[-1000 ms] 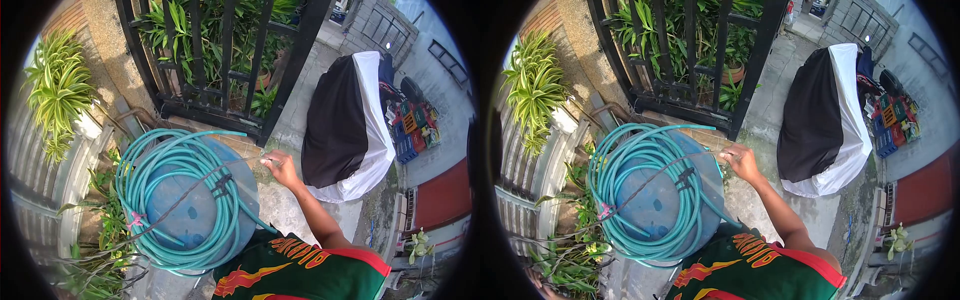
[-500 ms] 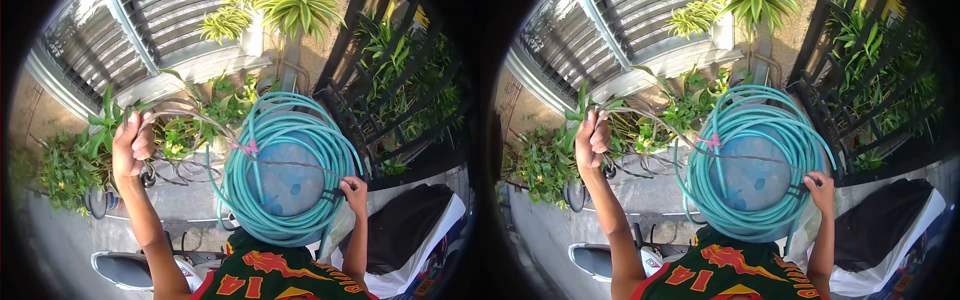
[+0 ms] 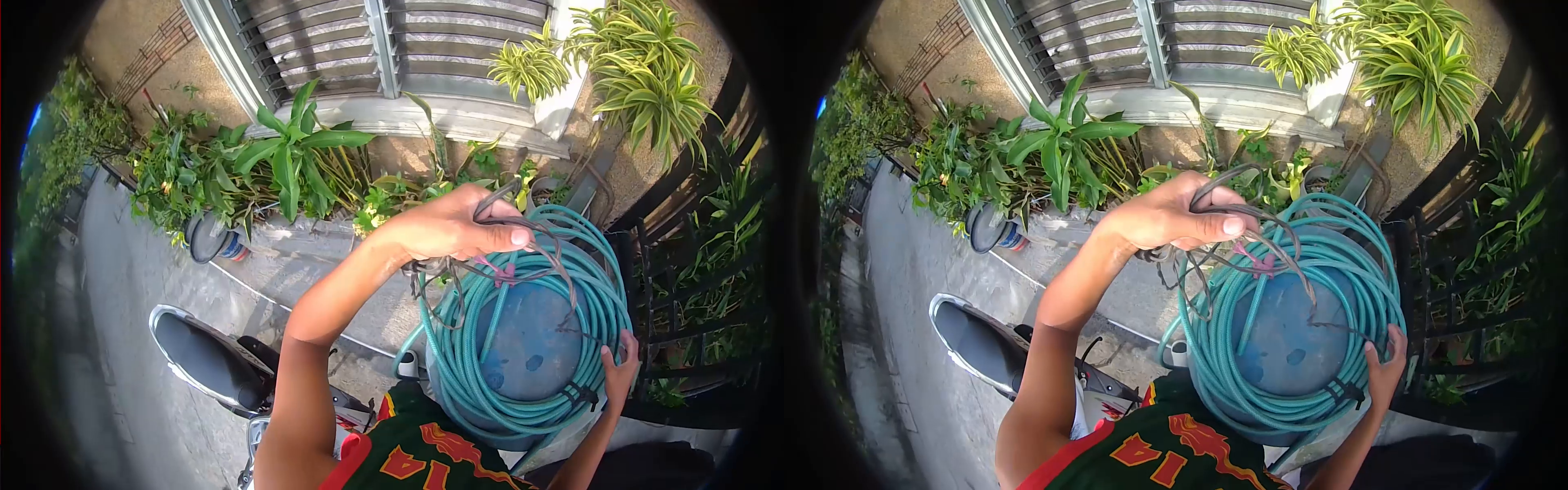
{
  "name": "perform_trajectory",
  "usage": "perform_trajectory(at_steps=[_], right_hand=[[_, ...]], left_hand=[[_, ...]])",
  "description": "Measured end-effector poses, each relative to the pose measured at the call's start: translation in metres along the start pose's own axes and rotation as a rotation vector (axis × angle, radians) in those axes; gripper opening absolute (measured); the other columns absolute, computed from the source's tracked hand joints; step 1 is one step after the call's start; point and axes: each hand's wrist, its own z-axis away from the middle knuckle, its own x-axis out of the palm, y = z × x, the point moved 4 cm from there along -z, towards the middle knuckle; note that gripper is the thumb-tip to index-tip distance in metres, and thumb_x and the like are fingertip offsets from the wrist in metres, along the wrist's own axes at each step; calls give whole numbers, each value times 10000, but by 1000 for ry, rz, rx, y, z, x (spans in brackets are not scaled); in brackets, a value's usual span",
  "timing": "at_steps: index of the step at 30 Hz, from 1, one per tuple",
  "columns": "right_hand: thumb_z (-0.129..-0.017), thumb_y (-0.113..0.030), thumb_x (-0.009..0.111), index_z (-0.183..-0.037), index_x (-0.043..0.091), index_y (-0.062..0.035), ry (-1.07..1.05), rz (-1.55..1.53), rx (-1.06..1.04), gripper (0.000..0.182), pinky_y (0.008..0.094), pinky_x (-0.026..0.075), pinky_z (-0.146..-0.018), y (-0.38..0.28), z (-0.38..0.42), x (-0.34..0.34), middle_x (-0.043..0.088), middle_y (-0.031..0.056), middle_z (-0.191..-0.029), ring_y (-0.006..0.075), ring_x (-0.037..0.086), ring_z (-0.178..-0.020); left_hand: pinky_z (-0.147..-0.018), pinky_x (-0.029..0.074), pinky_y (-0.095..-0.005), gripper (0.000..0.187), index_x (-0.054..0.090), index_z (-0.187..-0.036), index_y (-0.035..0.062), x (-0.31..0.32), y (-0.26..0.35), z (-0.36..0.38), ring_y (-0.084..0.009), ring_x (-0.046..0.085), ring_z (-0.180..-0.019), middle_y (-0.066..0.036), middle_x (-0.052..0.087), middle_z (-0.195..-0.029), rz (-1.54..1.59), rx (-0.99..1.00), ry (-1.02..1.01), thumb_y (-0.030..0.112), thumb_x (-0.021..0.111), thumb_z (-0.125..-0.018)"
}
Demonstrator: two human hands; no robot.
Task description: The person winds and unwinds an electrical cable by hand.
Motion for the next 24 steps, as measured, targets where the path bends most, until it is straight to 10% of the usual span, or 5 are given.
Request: perform_trajectory(at_steps=[5,11,14,20,24], right_hand=[[-587,-649,773,-1404,286,31,52,-281,-413,1170,477,261,-1088,-163,-14,6,292,185,-1460,334,318,-1338],[-637,-224,810,-1336,416,-39,-213,18,-831,824,469,290,-1078,-259,-39,51,451,198,-1346,372,407,-1278],[-744,-93,726,-979,636,6,-360,-137,-724,271,368,492,-775,-245,-64,66,649,143,-900,281,640,-831],[-798,-101,720,-904,655,32,-401,-299,-408,182,229,384,-532,-239,-80,70,578,3,-673,46,488,-599],[-799,-98,732,-919,665,35,-245,-300,-416,191,203,390,-542,-238,-97,50,573,-28,-673,28,483,-615]], left_hand=[[-561,390,-267,389,680,-933,0,37,-2,-26,-92,471,-630,12,570,-699,-284,216,-199,383,617,-907],[-571,416,-297,562,668,-942,-9,69,2,-41,-118,505,-625,-28,578,-681,-547,26,-377,512,457,-952],[-556,437,-281,408,640,-954,-15,53,7,-48,-107,533,-613,-38,598,-697,-533,16,-360,378,534,-953],[-702,471,-255,223,608,-1029,-8,12,-11,-51,-97,594,-774,-58,654,-839,-409,234,-239,148,662,-879],[-791,469,-370,312,601,-1052,-5,11,-12,-50,-237,626,-845,-114,661,-926,-964,489,110,204,696,-840]])
